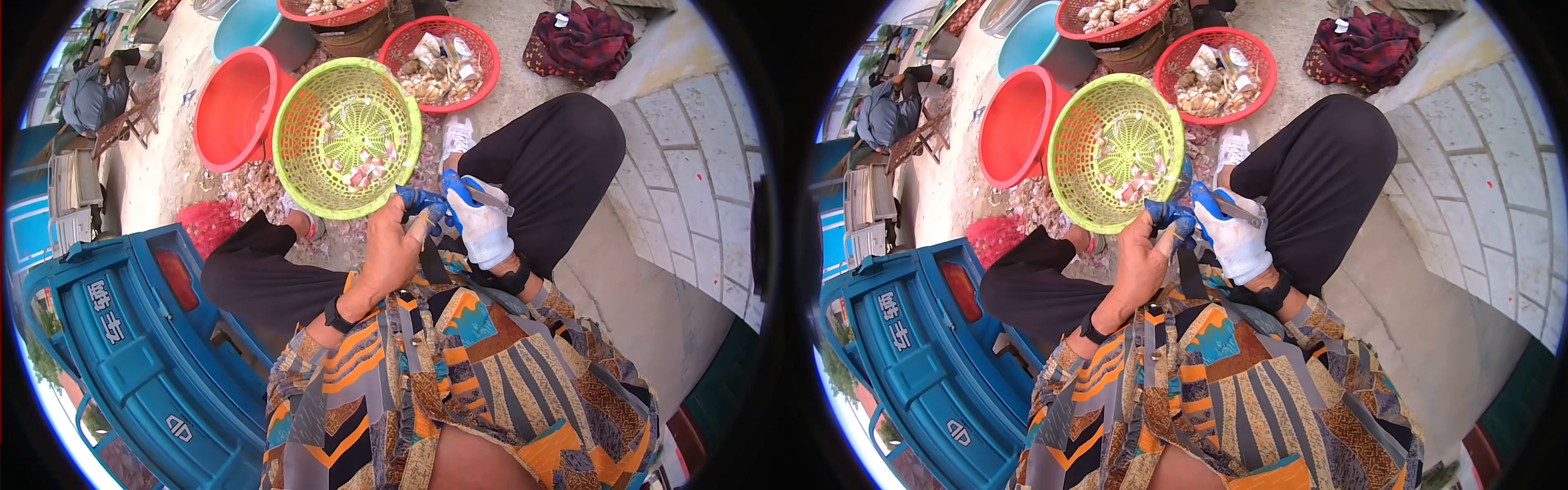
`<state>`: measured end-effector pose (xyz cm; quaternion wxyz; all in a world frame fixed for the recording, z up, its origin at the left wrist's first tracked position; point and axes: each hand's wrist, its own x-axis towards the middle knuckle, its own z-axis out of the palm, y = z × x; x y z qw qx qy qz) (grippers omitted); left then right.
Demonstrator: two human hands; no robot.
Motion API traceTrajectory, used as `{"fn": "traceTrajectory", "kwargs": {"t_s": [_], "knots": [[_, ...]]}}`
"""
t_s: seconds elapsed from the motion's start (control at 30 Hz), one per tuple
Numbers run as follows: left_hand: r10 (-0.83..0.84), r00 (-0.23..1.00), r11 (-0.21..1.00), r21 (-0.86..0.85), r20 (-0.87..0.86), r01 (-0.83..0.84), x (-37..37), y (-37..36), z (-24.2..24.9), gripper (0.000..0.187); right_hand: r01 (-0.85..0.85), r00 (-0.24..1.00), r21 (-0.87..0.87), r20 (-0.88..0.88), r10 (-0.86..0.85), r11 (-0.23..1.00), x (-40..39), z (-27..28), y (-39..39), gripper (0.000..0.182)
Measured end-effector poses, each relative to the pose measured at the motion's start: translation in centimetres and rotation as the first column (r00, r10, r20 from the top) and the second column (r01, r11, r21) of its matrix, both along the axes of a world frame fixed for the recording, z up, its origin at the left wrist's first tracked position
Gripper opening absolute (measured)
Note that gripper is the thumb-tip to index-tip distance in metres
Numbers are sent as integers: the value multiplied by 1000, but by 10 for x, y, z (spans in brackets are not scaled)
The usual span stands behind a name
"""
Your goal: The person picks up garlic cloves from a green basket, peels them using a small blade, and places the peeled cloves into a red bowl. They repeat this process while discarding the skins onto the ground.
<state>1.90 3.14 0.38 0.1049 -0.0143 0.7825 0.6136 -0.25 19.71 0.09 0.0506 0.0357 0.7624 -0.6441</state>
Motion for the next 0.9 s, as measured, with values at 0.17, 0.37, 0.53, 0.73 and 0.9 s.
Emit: {"fn": "traceTrajectory", "kwargs": {"t_s": [0.17,0.37,0.53,0.73,0.9], "knots": [[-31,977,961,276,212,-29,-1,2,6,18,-14,992,-19,-124,11,1000,3,-12,0,9],[-47,925,918,381,377,-109,-3,12,17,23,103,951,117,-301,-63,988,5,-16,4,12],[-34,926,938,333,375,-100,2,14,1,25,128,821,218,-570,20,968,-2,-17,5,16],[30,924,907,379,381,-186,0,-3,-5,30,153,988,-423,94,-125,893,2,-23,8,23],[73,984,941,315,163,-122,-3,13,21,25,103,985,-114,-129,-118,988,3,-13,-1,13]]}}
